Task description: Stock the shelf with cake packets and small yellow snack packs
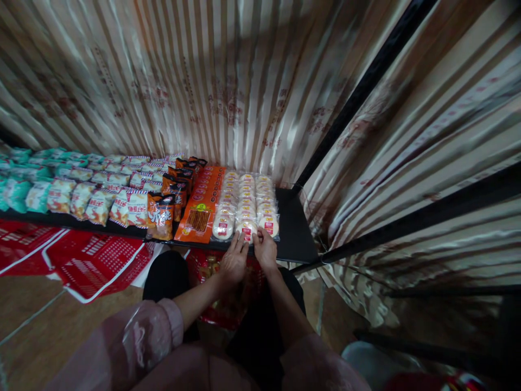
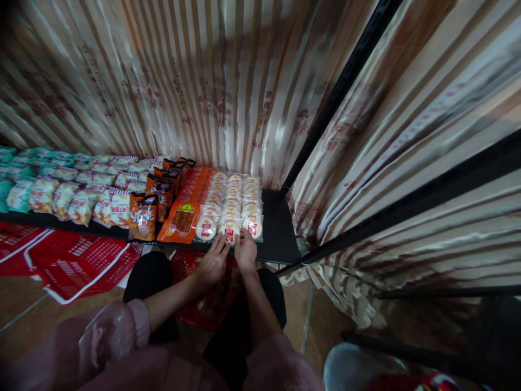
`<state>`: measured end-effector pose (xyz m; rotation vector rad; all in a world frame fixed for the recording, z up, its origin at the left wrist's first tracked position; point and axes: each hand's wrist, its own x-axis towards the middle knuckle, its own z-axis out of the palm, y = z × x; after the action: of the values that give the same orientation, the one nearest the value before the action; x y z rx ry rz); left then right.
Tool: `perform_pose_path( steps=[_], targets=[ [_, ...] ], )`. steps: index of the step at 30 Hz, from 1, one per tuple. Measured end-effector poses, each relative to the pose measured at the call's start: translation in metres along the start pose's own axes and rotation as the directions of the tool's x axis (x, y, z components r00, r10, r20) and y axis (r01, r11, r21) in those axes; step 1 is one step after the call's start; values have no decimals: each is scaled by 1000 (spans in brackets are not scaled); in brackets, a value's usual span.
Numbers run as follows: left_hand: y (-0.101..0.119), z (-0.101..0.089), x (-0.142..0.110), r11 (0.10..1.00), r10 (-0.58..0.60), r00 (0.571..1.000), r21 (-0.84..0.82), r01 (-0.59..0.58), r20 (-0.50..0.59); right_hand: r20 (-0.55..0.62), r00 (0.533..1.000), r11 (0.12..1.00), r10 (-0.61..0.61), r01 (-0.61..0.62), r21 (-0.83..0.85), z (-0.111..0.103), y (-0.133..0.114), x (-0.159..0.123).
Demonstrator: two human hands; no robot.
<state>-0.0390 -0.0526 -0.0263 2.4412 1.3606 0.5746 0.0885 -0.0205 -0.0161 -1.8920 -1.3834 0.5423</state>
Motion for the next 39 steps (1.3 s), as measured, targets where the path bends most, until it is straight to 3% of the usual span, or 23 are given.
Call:
perform_pose_path(
  steps=[13, 26, 33, 36, 39],
  targets=[
    [-3, 1, 1, 1000, 20, 1000, 10, -20, 3, -151, 978, 988, -147, 154, 31, 12, 9, -16],
    [-5, 1, 1, 1000, 24, 1000, 18, -24, 12, -132, 974, 982, -182, 187, 28, 17, 13, -28],
    [-6, -9, -10, 994, 85, 996, -65, -87, -35, -277, 929, 961, -245, 271, 59, 15, 7, -46],
    [-9, -15, -23, 991, 66, 998, -115, -65, 4, -248, 934, 956, -258, 284, 75, 19, 5, -64],
    [-24, -14, -44, 991, -24, 995, -132, 37, 98, -144, 950, 950, -278, 294, 107, 29, 8, -85]
  ],
)
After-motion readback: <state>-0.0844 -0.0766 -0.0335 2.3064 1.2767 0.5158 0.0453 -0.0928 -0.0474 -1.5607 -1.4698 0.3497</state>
